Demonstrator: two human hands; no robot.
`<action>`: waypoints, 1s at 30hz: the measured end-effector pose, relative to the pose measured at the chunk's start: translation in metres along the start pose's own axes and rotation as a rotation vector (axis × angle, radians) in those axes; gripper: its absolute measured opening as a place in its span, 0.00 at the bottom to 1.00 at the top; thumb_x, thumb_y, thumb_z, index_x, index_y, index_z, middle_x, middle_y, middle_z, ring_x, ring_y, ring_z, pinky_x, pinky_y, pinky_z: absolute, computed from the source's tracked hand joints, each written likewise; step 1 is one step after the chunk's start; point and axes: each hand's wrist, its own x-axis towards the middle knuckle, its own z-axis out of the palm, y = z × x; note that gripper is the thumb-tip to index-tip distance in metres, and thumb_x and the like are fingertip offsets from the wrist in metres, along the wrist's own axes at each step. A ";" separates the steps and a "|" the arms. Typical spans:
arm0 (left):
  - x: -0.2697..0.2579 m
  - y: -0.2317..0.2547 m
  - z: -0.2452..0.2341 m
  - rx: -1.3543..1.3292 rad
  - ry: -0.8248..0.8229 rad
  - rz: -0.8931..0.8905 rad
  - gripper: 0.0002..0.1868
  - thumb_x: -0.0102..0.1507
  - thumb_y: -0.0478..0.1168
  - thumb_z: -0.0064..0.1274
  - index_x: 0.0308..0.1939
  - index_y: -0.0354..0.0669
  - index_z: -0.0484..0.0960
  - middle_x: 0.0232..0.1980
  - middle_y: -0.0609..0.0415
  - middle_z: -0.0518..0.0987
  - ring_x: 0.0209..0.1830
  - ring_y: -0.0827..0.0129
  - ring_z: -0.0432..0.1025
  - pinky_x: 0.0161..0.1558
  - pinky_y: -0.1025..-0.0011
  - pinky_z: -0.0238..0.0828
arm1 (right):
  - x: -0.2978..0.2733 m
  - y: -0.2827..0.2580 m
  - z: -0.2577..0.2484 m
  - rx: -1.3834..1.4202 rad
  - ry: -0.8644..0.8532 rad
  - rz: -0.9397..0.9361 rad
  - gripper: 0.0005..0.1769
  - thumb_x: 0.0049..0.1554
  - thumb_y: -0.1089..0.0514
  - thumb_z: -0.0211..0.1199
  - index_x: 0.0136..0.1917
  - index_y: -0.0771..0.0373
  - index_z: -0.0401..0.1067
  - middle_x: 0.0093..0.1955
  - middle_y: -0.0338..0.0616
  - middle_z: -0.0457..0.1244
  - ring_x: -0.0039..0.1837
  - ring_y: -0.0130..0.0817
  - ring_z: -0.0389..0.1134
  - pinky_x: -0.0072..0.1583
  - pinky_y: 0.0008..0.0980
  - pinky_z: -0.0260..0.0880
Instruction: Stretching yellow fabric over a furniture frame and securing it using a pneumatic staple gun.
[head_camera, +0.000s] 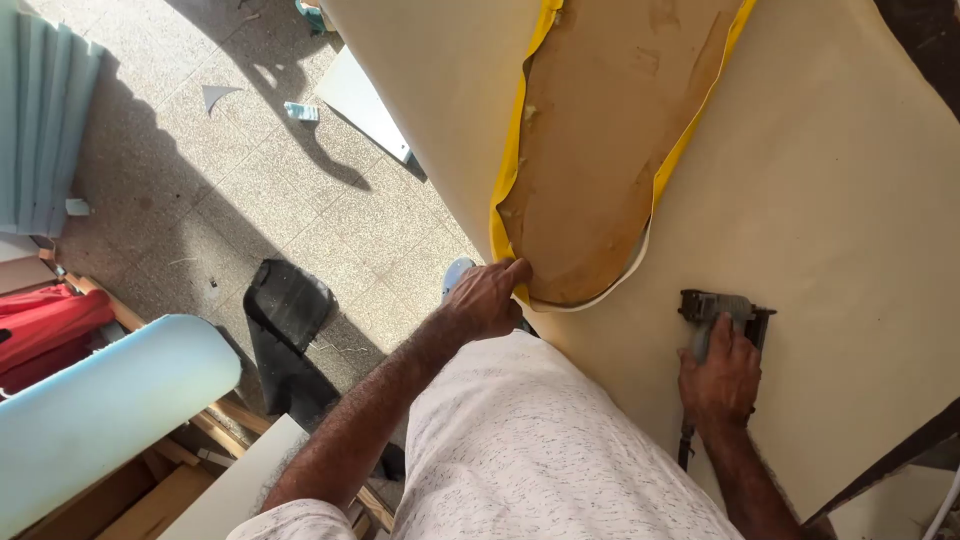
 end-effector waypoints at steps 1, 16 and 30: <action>0.002 0.002 -0.006 0.014 -0.019 0.005 0.14 0.59 0.39 0.47 0.49 0.45 0.70 0.44 0.46 0.77 0.44 0.43 0.80 0.40 0.50 0.78 | 0.010 -0.019 0.001 0.013 -0.005 0.020 0.49 0.55 0.55 0.73 0.84 0.69 0.57 0.62 0.69 0.63 0.68 0.64 0.63 0.65 0.58 0.67; 0.050 -0.025 0.003 0.056 -0.170 0.246 0.07 0.60 0.47 0.59 0.32 0.52 0.85 0.35 0.55 0.78 0.40 0.52 0.79 0.42 0.50 0.78 | 0.082 -0.159 0.032 0.832 0.007 -0.718 0.19 0.56 0.43 0.69 0.33 0.52 0.66 0.35 0.34 0.57 0.44 0.43 0.63 0.49 0.42 0.61; 0.049 -0.030 0.042 -0.013 0.329 0.106 0.04 0.58 0.43 0.62 0.32 0.55 0.81 0.34 0.58 0.74 0.32 0.53 0.78 0.32 0.53 0.78 | 0.075 -0.152 0.033 0.817 0.233 -0.350 0.03 0.61 0.59 0.66 0.44 0.57 0.75 0.42 0.42 0.63 0.49 0.47 0.66 0.53 0.44 0.66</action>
